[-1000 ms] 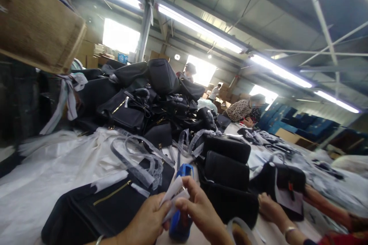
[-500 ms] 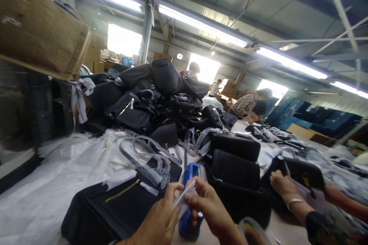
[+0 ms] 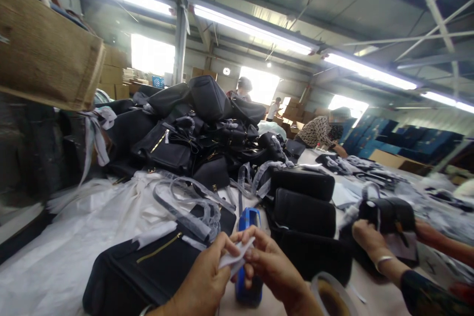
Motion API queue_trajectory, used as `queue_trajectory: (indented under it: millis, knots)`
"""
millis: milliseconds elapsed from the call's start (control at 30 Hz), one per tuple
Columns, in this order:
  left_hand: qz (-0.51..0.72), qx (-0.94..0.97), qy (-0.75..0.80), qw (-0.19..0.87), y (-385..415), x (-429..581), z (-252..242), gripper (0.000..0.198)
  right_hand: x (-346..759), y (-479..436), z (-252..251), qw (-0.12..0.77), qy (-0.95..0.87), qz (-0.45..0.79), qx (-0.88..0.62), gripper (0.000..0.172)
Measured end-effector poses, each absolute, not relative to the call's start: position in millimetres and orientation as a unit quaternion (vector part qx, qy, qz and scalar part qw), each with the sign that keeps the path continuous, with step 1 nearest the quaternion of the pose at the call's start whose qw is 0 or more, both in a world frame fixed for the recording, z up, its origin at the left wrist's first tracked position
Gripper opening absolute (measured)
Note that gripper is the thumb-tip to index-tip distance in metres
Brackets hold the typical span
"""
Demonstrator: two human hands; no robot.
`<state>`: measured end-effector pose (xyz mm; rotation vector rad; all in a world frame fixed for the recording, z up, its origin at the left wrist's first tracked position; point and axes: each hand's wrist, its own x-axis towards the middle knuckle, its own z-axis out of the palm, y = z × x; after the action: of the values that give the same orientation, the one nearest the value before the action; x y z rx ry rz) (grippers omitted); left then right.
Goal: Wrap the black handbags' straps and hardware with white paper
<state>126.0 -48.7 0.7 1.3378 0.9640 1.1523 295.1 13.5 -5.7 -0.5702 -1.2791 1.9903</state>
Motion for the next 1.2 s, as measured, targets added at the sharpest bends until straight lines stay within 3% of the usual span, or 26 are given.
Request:
queue_trajectory:
  millis: [233,467,667,900,1000,1200]
  knots:
    - [0.472,0.558,0.411,0.546,-47,125,-8,0.02,296,10,-5,0.365,-0.458,0.782,-0.213,0.021]
    - [0.397,0.674,0.437,0.443,-53,117,5,0.018,290,2,-4,0.412,-0.403,0.769,-0.276,0.018]
    - [0.36,0.726,0.463,0.359,-53,115,5,0.023,299,-13,-1,0.431,-0.395,0.775,-0.242,0.031]
    - [0.245,0.76,0.538,0.269,-53,122,-16,0.022,294,-12,-12,0.433,-0.448,0.714,-0.32,0.034]
    - [0.238,0.742,0.516,0.355,-53,119,-9,0.026,300,-12,-12,0.419,-0.497,0.68,-0.339,0.036]
    - [0.34,0.519,0.412,0.667,-43,109,14,0.053,308,-16,4,0.36,-0.597,0.616,-0.367,0.035]
